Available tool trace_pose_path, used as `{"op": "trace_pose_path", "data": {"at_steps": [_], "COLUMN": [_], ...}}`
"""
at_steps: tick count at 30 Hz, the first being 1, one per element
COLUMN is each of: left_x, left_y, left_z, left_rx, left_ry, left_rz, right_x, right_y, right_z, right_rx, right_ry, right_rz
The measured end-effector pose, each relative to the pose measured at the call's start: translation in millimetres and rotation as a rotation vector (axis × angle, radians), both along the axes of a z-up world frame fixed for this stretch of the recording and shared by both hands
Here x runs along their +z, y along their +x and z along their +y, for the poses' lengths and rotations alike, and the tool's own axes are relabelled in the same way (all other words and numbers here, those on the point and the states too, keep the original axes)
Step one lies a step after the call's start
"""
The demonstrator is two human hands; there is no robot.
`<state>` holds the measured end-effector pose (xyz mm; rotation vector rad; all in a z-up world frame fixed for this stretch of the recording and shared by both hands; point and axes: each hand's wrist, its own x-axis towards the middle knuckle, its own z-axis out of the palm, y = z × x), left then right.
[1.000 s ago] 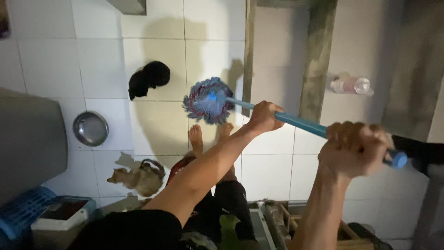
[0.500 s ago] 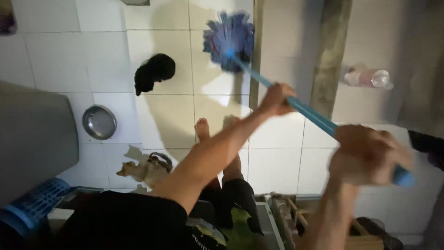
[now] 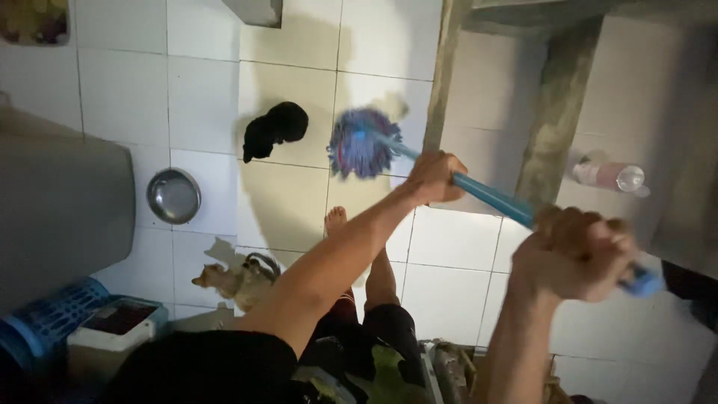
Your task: Mopping a tiled floor in a house while pets move around.
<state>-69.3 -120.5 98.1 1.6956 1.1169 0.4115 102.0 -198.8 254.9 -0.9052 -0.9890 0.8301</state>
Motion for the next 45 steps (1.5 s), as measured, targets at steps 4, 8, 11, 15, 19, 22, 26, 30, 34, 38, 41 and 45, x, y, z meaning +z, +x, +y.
{"op": "trace_pose_path", "data": {"at_steps": [4, 8, 11, 15, 19, 22, 26, 30, 34, 38, 41, 45], "left_x": [-83, -75, -55, -58, -42, 13, -57, -97, -130, -101, -112, -101], "left_y": [-26, -41, -29, -5, 8, -6, 4, -38, -81, -118, -149, -178], "left_z": [12, 7, -23, -35, -63, -33, -26, -12, -4, 7, 13, 31], "left_rx": [0.183, 0.257, 0.342, 0.421, 0.339, 0.336, 0.331, 0.413, 0.417, 0.655, 0.496, 0.678], "left_ry": [0.277, 0.105, 0.243, 0.331, 0.027, -0.176, 0.022, 0.261, 0.544, 0.217, 0.572, 0.433], "left_rz": [-0.097, -0.121, -0.113, -0.093, -0.141, -0.134, -0.041, -0.282, 0.014, -0.027, 0.185, 0.070], "right_x": [-26, 4, 49, 46, 63, 62, 70, 19, -103, -215, -358, -386], "right_y": [-48, -82, -82, -35, -30, -35, -13, 64, 166, 226, 296, 317], "right_z": [-1, -8, -2, 13, 9, 25, 12, -11, -36, -35, -39, 9], "right_rx": [-0.115, 0.039, 0.095, 0.167, 0.178, 0.138, 0.182, 0.024, -0.452, -0.596, -0.600, -0.621], "right_ry": [0.188, 0.097, 0.053, 0.003, -0.105, -0.096, -0.151, -0.294, -0.766, -1.291, -1.166, -1.039], "right_rz": [-0.030, -0.074, -0.071, -0.079, -0.106, -0.081, -0.153, -0.178, -0.139, -0.212, -0.179, -0.150]}}
